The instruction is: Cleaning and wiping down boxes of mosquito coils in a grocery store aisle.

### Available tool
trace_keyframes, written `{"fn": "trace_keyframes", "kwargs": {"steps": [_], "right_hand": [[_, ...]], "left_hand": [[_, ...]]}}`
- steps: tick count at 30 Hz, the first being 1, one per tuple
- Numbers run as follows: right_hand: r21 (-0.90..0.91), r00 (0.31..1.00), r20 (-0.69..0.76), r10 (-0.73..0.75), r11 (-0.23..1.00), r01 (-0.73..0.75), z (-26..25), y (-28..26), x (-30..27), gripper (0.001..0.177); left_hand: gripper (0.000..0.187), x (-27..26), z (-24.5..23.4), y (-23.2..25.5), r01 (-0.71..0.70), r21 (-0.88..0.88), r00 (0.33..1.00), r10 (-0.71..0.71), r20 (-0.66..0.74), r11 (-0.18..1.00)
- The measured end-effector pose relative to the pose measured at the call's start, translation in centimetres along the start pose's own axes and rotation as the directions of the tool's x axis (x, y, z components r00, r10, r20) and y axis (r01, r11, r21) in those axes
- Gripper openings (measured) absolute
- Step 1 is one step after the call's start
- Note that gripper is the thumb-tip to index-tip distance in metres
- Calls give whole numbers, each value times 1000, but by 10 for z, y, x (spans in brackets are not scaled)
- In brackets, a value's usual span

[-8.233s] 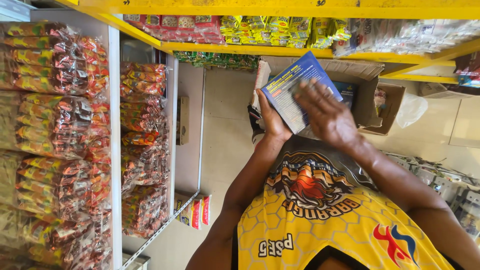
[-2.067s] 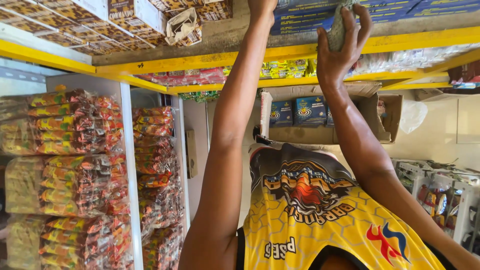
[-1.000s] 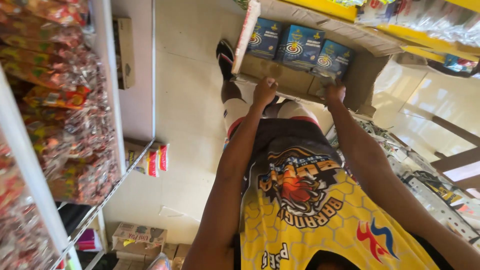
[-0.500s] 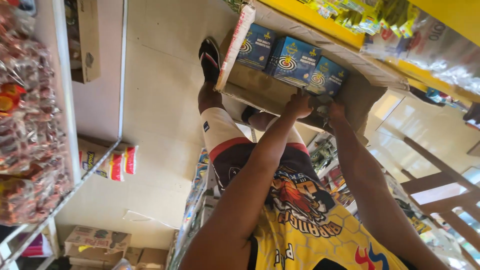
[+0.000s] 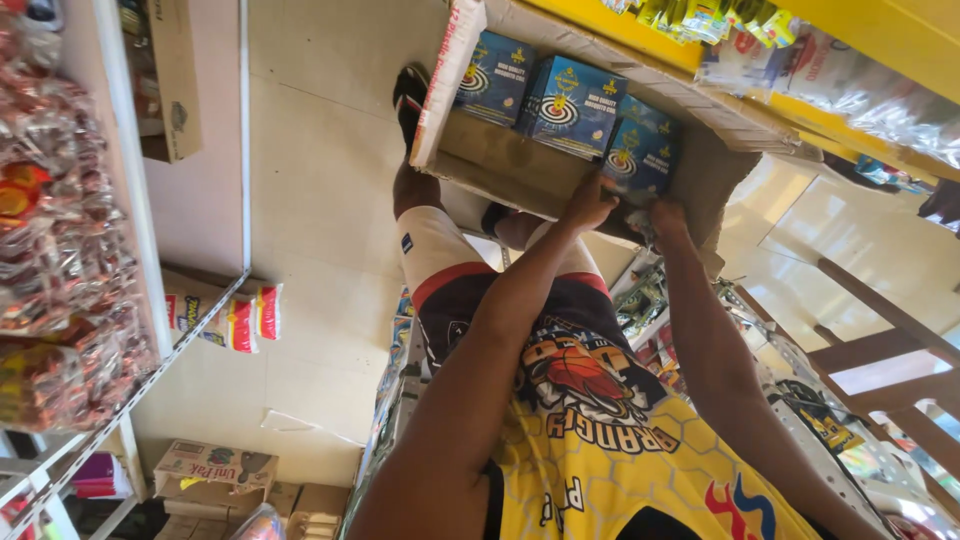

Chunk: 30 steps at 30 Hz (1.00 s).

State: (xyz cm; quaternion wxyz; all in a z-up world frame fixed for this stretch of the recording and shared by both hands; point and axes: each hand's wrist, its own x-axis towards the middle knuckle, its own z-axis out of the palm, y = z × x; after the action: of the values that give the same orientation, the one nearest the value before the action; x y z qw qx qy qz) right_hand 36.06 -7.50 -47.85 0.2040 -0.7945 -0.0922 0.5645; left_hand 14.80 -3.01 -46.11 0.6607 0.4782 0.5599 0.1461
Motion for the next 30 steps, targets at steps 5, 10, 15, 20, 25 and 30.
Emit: {"fn": "trace_keyframes", "kwargs": {"steps": [5,10,15,20,25,30], "right_hand": [[-494,917,33,-398,791,361,-31,30,-2,45],[-641,976,40,-215,744,191,-26,-43,-85,55],[-740,938,203,-282,583,335,-19,-126,-215,57],[-611,837,304,-455,581,538,-25,-196,-361,55],[-435,676,316,-666,532,727,-38,-220,-447,56],[48,331,371,-868,374,926,-48,-222,-498,55]], "left_hand": [[44,-40,-4,38,77,224,968,-19,-252,972],[38,-67,-26,59,126,333,899,34,-436,934],[55,-67,-38,38,238,-122,818,-267,-509,964],[76,-155,-124,132,-14,-685,934,-236,-270,728],[85,-237,-177,207,-216,-699,976,129,-176,682],[62,-311,-196,280,-372,-777,906,380,-185,508]]}}
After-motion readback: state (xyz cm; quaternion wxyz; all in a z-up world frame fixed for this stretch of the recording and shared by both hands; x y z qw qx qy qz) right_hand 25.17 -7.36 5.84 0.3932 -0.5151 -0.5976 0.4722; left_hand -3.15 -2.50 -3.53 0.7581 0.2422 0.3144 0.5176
